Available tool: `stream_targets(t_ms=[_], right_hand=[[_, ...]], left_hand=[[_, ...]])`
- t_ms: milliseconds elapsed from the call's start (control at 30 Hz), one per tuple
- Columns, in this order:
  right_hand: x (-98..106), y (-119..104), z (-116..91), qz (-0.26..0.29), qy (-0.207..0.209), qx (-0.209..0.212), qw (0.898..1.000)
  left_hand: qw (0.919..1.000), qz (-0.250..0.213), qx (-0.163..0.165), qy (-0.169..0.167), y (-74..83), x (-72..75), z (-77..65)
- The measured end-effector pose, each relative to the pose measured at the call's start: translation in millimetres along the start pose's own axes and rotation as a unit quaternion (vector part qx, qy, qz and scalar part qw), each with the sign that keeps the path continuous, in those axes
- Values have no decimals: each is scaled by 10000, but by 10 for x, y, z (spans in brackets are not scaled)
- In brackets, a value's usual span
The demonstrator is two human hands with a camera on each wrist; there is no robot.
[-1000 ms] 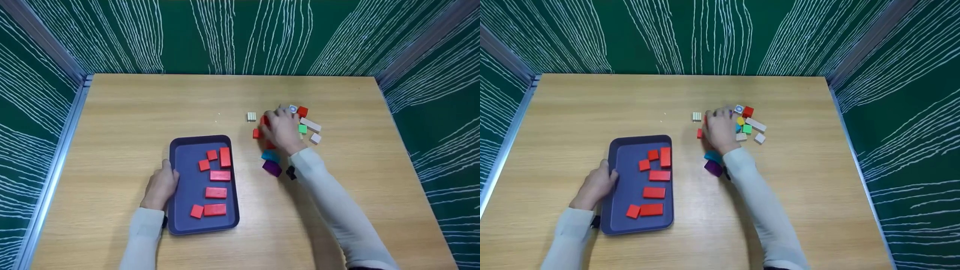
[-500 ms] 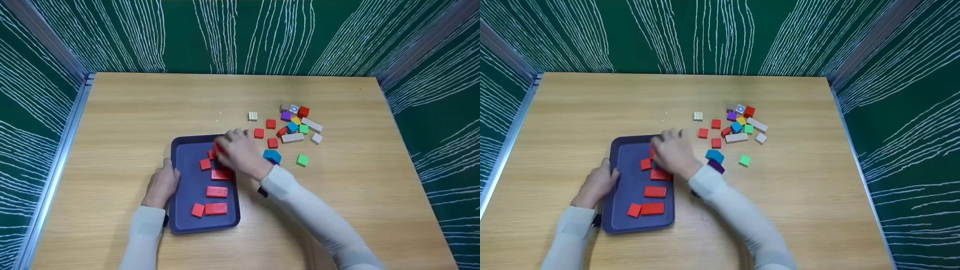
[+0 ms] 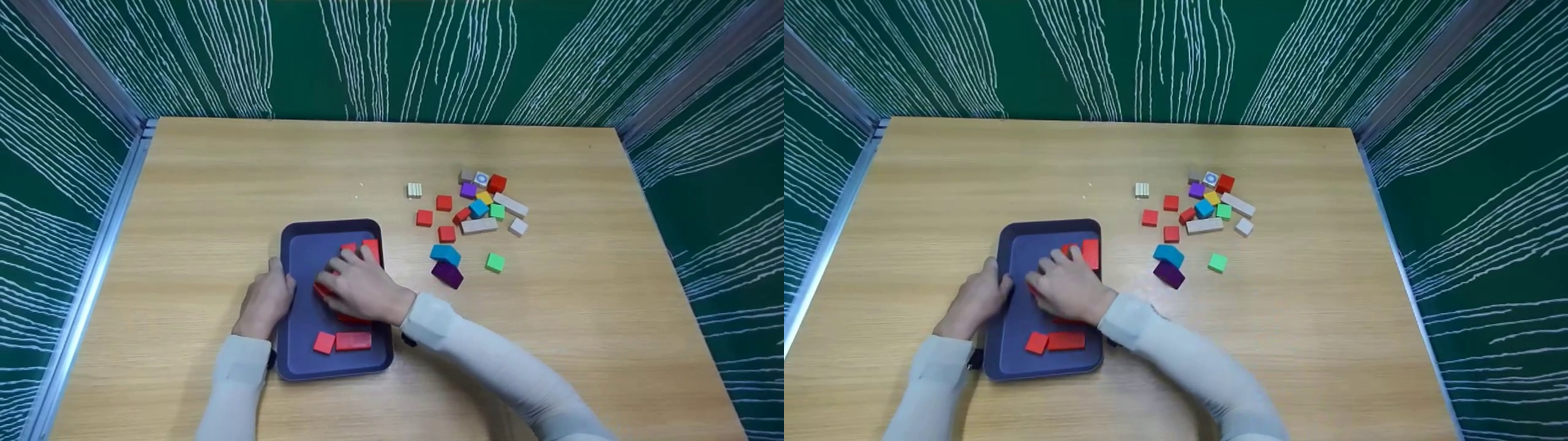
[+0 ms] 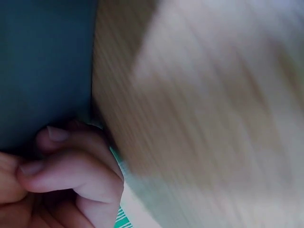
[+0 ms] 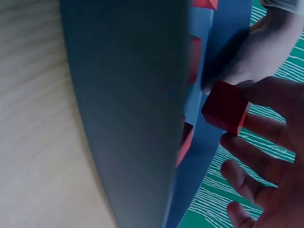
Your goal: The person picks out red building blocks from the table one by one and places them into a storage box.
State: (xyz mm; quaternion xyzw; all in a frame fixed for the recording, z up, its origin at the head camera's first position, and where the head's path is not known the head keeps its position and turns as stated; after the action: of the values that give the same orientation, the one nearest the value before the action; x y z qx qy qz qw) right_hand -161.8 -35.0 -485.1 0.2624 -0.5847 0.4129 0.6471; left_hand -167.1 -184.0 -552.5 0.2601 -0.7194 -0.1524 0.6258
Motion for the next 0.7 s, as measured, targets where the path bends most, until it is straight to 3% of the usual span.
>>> stream_targets(t_ms=[200, 433, 567, 700], right_hand=[[-128, -49, -36, -100, -296, 206, 9993], [-64, -37, -52, 10, -7, 286, 9996], [55, 131, -56, 140, 219, 60, 9996], [167, 434, -111, 237, 304, -404, 9984]], left_hand=[[10000, -9, -13, 0, 10, -2, -6], [9999, -22, -121, 90, 24, 15, -14], [10000, -75, -51, 11, 5, 0, -15], [9999, -75, 77, -75, -18, -13, -3]])
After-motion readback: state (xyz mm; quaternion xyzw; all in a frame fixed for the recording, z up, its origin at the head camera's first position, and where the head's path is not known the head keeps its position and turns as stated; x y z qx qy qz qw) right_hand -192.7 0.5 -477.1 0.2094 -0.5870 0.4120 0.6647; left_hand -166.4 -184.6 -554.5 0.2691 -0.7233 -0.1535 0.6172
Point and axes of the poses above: each hand's wrist, its own z-axis towards the middle knuckle, its own x-axis out of the back of the hand, y = z × x, the point moved 8 cm from there along z, towards the middle knuckle, and after that the axes turned 6 degrees about y, right-handed, at the moved point
